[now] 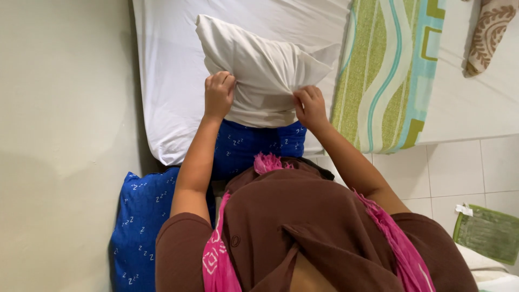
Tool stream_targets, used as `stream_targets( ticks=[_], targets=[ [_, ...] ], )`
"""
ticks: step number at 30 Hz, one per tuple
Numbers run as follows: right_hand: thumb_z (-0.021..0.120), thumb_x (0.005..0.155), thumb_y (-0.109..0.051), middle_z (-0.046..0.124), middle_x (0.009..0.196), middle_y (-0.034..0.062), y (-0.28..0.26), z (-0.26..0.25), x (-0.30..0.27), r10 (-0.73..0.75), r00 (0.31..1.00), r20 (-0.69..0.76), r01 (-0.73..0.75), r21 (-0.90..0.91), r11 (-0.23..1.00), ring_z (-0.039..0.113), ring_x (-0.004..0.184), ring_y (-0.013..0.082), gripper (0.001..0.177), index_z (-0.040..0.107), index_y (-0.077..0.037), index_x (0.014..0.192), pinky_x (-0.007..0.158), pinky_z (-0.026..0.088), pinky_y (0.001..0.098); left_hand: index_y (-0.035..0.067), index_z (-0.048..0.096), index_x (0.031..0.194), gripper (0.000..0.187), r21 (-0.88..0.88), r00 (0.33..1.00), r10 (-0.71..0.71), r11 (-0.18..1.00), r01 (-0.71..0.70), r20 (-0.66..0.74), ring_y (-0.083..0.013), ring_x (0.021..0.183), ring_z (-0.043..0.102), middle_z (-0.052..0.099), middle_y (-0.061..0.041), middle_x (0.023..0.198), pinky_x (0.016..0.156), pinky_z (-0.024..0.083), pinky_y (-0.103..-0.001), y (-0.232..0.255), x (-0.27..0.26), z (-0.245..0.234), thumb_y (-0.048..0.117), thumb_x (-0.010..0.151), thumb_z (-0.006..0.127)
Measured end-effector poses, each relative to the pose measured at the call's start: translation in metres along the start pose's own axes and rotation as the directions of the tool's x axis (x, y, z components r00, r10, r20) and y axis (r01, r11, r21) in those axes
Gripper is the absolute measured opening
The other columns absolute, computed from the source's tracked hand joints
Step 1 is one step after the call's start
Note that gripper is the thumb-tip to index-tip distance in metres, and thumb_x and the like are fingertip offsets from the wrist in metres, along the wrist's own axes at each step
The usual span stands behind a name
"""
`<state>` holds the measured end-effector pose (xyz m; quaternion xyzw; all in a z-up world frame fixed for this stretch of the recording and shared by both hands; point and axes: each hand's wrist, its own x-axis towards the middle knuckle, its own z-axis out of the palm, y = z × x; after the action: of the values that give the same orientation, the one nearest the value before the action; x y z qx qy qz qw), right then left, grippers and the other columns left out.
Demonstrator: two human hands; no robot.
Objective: Putting a clean white pillowcase onto a blue pillow in a hotel room.
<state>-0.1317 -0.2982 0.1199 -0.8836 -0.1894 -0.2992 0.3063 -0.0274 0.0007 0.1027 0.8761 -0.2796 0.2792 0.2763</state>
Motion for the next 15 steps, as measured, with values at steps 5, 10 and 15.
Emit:
stream_targets(
  ticks=[5,10,15],
  targets=[
    [0.065,0.102,-0.01,0.067,0.101,0.0118,0.051,0.017,0.018,0.164,0.977,0.136,-0.135,-0.202,0.97,0.063,0.099,0.0295,0.007,0.065,-0.004,0.106,0.093,0.05,0.045,0.006,0.058,0.096,0.006,-0.225,0.989,-0.018,0.973,0.05,0.144,-0.0285,0.103,0.061,0.065,-0.008,0.1,0.098,0.043,-0.044,0.011,0.002,-0.008,0.005,0.097,0.064],
    [0.064,0.105,-0.023,0.054,0.12,0.0277,0.108,0.008,0.064,0.485,0.874,-0.029,-0.486,-0.053,0.872,0.066,0.097,0.036,0.036,0.054,-0.004,0.134,0.078,0.056,0.0452,0.003,0.055,0.09,0.009,-0.523,0.889,-0.088,0.781,0.342,0.449,-0.033,0.081,0.061,0.059,-0.015,0.083,0.078,0.049,-0.041,0.044,-0.007,-0.027,0.008,0.096,0.061],
    [0.082,0.084,-0.033,0.067,0.113,0.0198,0.173,0.003,0.09,0.006,0.974,-0.224,-0.124,-0.513,0.849,0.069,0.095,0.0358,0.046,0.069,-0.014,0.124,0.081,0.058,0.0436,0.004,0.058,0.089,0.014,-0.411,0.85,-0.029,0.866,0.283,0.526,-0.0383,0.074,0.065,0.063,-0.018,0.076,0.068,0.05,-0.044,0.063,0.008,-0.049,0.016,0.094,0.063]
  ],
)
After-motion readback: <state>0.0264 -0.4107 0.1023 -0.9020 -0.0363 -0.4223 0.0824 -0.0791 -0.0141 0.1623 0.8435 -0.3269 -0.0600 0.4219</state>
